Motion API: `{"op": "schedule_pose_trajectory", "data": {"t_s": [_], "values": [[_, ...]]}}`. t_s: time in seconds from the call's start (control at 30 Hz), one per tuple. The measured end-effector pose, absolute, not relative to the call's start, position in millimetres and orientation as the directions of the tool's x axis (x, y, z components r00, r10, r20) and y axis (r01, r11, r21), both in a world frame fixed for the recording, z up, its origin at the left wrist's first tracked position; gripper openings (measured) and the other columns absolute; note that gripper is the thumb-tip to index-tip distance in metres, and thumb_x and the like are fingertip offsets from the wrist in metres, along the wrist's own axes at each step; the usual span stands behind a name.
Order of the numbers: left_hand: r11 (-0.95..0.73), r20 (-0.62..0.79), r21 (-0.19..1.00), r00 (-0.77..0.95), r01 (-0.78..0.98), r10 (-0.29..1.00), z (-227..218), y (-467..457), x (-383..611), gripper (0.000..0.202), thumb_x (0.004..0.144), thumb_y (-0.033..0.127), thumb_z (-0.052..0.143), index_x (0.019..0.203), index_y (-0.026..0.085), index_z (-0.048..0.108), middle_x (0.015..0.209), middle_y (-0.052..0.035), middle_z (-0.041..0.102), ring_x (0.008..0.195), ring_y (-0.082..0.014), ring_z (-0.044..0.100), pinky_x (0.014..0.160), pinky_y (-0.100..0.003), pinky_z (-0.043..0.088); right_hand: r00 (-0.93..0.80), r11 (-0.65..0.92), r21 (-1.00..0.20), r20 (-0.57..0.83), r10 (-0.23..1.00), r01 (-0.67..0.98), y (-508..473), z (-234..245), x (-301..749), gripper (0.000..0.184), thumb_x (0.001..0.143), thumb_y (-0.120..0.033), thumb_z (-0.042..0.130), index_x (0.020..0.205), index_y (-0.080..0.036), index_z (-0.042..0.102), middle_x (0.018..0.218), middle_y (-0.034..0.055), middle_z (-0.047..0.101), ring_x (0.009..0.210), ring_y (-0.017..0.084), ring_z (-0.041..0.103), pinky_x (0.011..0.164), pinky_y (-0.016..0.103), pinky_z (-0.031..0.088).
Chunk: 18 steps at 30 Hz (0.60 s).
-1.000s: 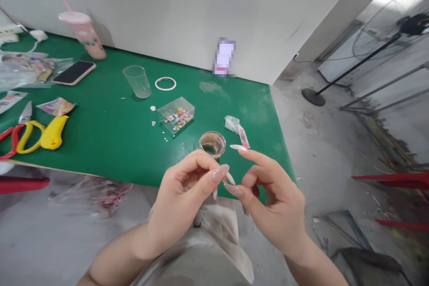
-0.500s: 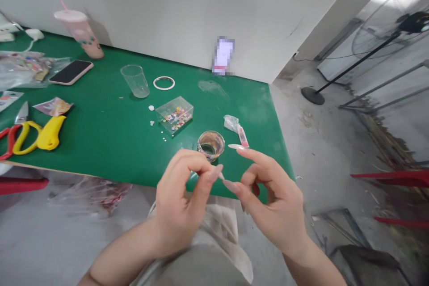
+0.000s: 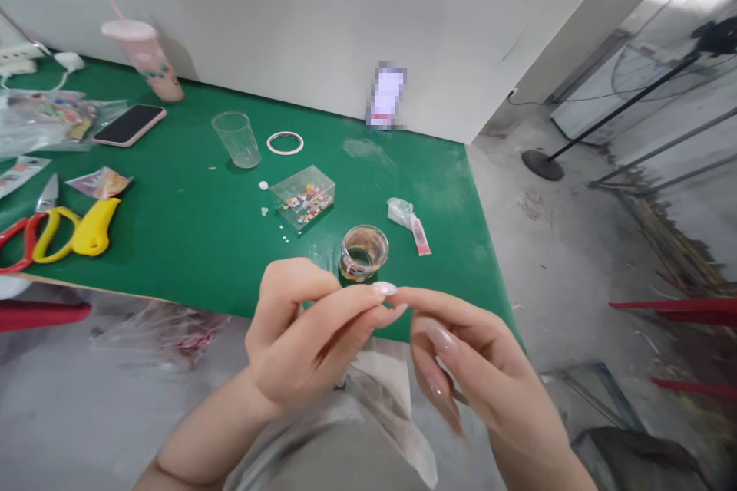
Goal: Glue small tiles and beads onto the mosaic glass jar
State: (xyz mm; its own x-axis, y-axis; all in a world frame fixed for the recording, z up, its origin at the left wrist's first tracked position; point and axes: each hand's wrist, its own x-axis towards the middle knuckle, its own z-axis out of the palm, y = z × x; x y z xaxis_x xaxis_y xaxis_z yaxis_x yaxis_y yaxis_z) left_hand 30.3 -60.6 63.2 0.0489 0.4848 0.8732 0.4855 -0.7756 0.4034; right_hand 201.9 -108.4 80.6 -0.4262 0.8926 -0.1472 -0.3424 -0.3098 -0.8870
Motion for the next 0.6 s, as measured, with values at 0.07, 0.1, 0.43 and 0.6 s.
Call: {"op": "schedule_pose_trajectory", "data": {"t_s": [0.07,0.1,0.43,0.6], "values": [[-0.789,0.883,0.373,0.076,0.488,0.464,65.1,-59.4,31.5,0.003,0.084,0.016,0.068,0.085,0.019,0.068,0.069,0.0028,0.052,0.059,-0.0089,0.048,0.055,-0.027,0.044,-0.445,-0.328,-0.870,-0.146,0.884,-0.367,-109.5,81.3,202.5,0.028,0.097,-0.035,0.051,0.123,-0.033,0.064,0.059,-0.0062,0.048,0.045,0.002,0.043,0.045,0.013,0.037],[-0.795,0.886,0.357,0.091,0.491,0.454,65.3,-59.1,31.9,0.003,0.084,0.017,0.069,0.086,0.019,0.068,0.070,0.0028,0.052,0.059,-0.0087,0.048,0.055,-0.027,0.044,-0.450,-0.327,-0.868,-0.139,0.882,-0.373,-109.9,81.7,202.6,0.029,0.098,-0.033,0.050,0.124,-0.034,0.063,0.059,-0.0063,0.048,0.046,0.002,0.042,0.046,0.013,0.038],[-0.844,0.915,0.175,0.232,0.506,0.329,62.2,-51.9,30.0,0.005,0.083,0.011,0.069,0.080,0.015,0.068,0.074,0.0011,0.057,0.065,-0.0094,0.052,0.062,-0.026,0.044,-0.481,-0.339,-0.872,-0.141,0.865,-0.353,-113.7,85.5,205.3,0.034,0.100,-0.034,0.045,0.131,-0.035,0.058,0.061,-0.0055,0.047,0.050,0.002,0.044,0.049,0.013,0.037],[-0.819,0.818,0.371,0.262,0.438,0.511,68.0,-52.5,28.8,0.013,0.090,0.011,0.059,0.077,0.014,0.064,0.074,0.0000,0.056,0.069,-0.0096,0.052,0.066,-0.025,0.044,-0.495,-0.356,-0.878,-0.166,0.853,-0.319,-116.7,85.0,206.3,0.036,0.101,-0.038,0.042,0.135,-0.034,0.055,0.068,-0.0034,0.054,0.053,0.003,0.047,0.050,0.015,0.038]]}}
